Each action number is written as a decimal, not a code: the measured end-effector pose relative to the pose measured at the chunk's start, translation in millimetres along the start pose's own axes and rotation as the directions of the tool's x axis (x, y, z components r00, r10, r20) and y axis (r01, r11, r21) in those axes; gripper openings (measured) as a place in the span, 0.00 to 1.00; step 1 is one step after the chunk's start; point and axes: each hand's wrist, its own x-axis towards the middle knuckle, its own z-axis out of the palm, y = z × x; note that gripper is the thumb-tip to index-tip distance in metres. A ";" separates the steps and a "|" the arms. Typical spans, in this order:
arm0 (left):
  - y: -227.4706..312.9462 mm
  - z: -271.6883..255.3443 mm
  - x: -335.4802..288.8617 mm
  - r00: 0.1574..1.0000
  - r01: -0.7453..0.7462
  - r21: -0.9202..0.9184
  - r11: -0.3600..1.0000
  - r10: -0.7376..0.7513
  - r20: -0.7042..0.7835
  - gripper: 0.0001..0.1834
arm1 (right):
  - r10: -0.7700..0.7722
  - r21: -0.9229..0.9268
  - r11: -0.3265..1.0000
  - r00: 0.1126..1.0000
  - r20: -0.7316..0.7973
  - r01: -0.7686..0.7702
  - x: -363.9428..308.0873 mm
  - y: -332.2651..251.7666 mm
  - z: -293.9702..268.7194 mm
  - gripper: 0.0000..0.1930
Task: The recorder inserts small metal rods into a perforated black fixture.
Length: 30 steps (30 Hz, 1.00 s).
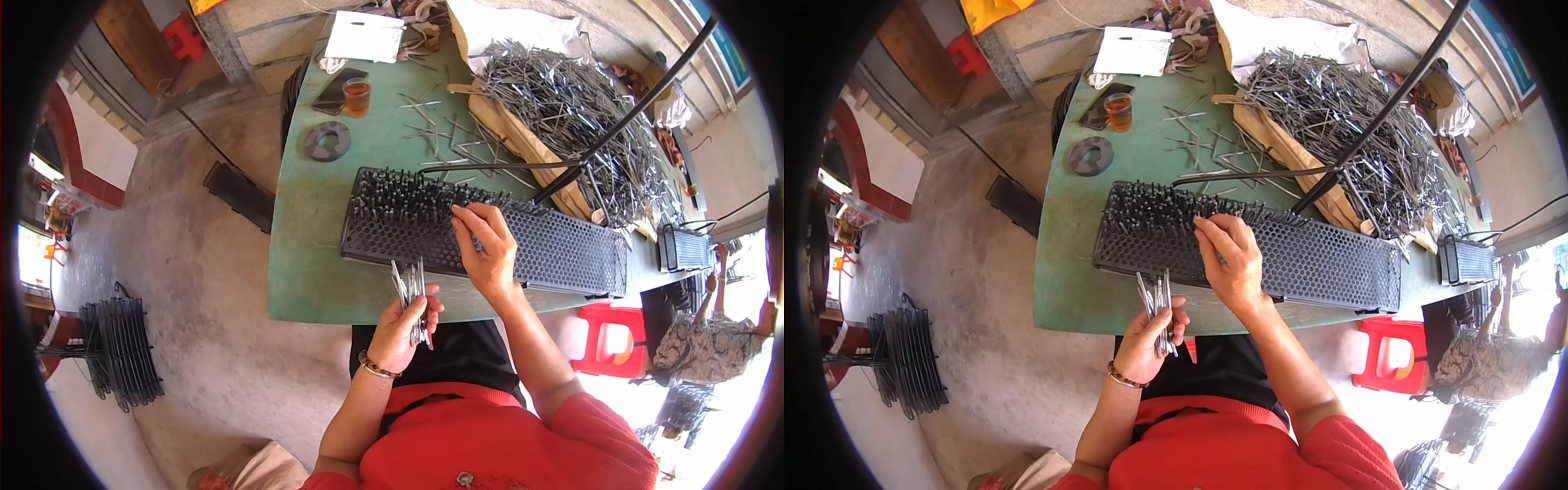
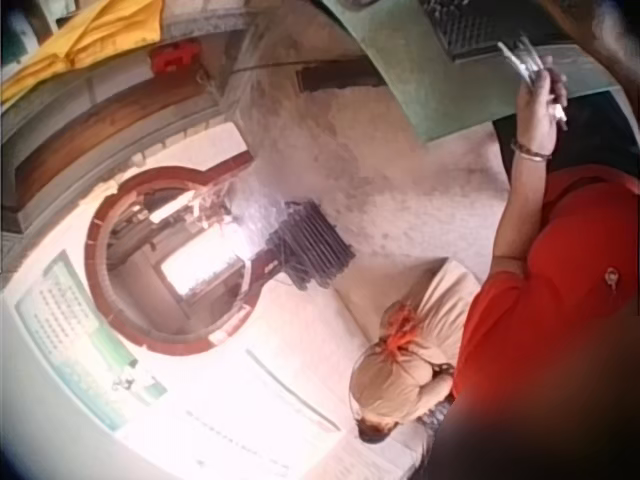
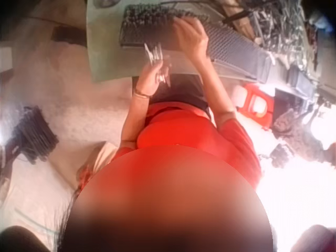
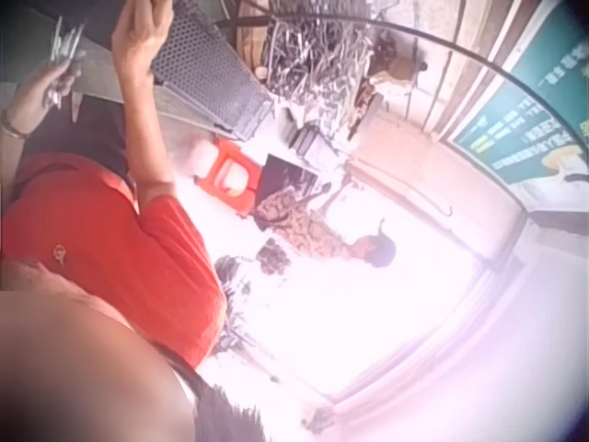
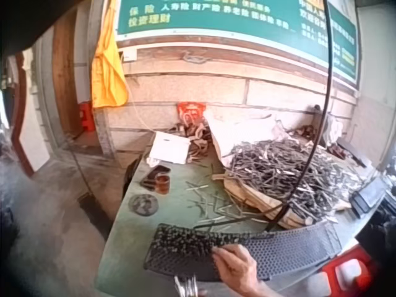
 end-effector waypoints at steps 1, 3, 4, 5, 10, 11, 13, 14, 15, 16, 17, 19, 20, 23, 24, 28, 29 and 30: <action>2.5 2.2 -0.7 0.999 -0.039 -0.015 0.999 0.039 0.000 0.17 | 0.004 0.035 0.999 1.000 -0.014 -0.004 -0.6 -2.4 -1.8 0.12; 7.6 3.7 -4.4 0.998 -0.064 -0.012 0.998 0.064 -0.011 0.16 | 0.177 0.200 0.955 0.962 0.209 -0.220 0.4 -23.6 -9.0 0.12; 9.6 4.0 -6.1 0.996 -0.085 -0.006 0.996 0.085 -0.011 0.15 | 0.296 0.297 0.844 0.850 0.436 -0.446 -1.2 -32.8 -11.8 0.12; 10.5 2.2 -6.6 0.996 -0.088 -0.006 0.996 0.088 -0.013 0.15 | 0.278 0.335 0.802 0.805 0.525 -0.495 -6.5 -33.9 -8.1 0.11; 19.1 -2.2 -11.8 0.994 -0.083 0.128 0.988 0.073 0.080 0.16 | 0.269 0.358 0.496 0.532 0.803 -0.791 1.0 -45.0 -5.6 0.09; 19.7 -2.9 -12.3 0.994 -0.089 0.128 0.988 0.080 0.078 0.16 | 0.277 0.326 0.506 0.509 0.815 -0.798 0.5 -41.8 -2.7 0.08; 19.9 -5.7 -13.0 0.996 -0.085 0.097 0.992 0.083 0.026 0.17 | 0.276 0.297 0.519 0.486 0.829 -0.802 3.1 -40.8 2.1 0.08; 20.5 -7.9 -13.1 0.996 -0.092 0.097 0.991 0.090 0.021 0.17 | 0.264 0.279 0.568 0.493 0.829 -0.775 5.3 -41.4 4.9 0.08; 21.2 -10.2 -13.1 0.995 -0.096 0.101 0.990 0.098 -0.010 0.17 | 0.252 0.262 0.615 0.499 0.829 -0.744 7.3 -42.5 8.0 0.07; 22.3 -11.1 -12.8 0.994 -0.098 0.104 0.990 0.103 -0.037 0.17 | 0.247 0.263 0.617 0.500 0.830 -0.741 8.2 -41.9 11.3 0.07; 24.3 -11.8 -12.9 0.993 -0.104 0.104 0.989 0.109 -0.039 0.17 | 0.266 0.290 0.622 0.545 0.795 -0.727 8.0 -40.0 15.8 0.08; 28.8 -14.1 -13.9 0.986 -0.116 0.003 0.993 0.115 -0.124 0.17 | 0.311 0.420 0.539 0.637 0.706 -0.730 9.4 -41.5 24.8 0.10; 29.7 -18.4 -14.4 0.984 -0.122 0.002 0.992 0.122 -0.127 0.17 | 0.304 0.422 0.541 0.637 0.709 -0.728 13.2 -43.8 28.6 0.10; 29.5 -34.7 -13.8 0.970 -0.171 -0.074 0.983 0.155 -0.188 0.16 | 0.380 0.492 0.629 0.791 0.480 -0.601 32.9 -48.8 40.4 0.11; 29.5 -36.6 -14.6 0.969 -0.176 -0.074 0.982 0.159 -0.189 0.16 | 0.375 0.494 0.630 0.792 0.482 -0.599 36.7 -48.7 46.5 0.11; 28.4 -37.4 -17.6 0.972 -0.156 -0.092 0.983 0.137 -0.191 0.15 | 0.363 0.492 0.738 0.886 0.288 -0.462 45.9 -49.4 65.8 0.11; 27.9 -36.7 -18.0 0.975 -0.143 -0.092 0.985 0.124 -0.184 0.15 | 0.360 0.480 0.751 0.890 0.278 -0.454 46.8 -48.6 69.4 0.10; 27.2 -36.3 -18.2 0.974 -0.146 -0.093 0.985 0.127 -0.185 0.15 | 0.358 0.467 0.764 0.894 0.268 -0.446 47.1 -48.8 71.9 0.09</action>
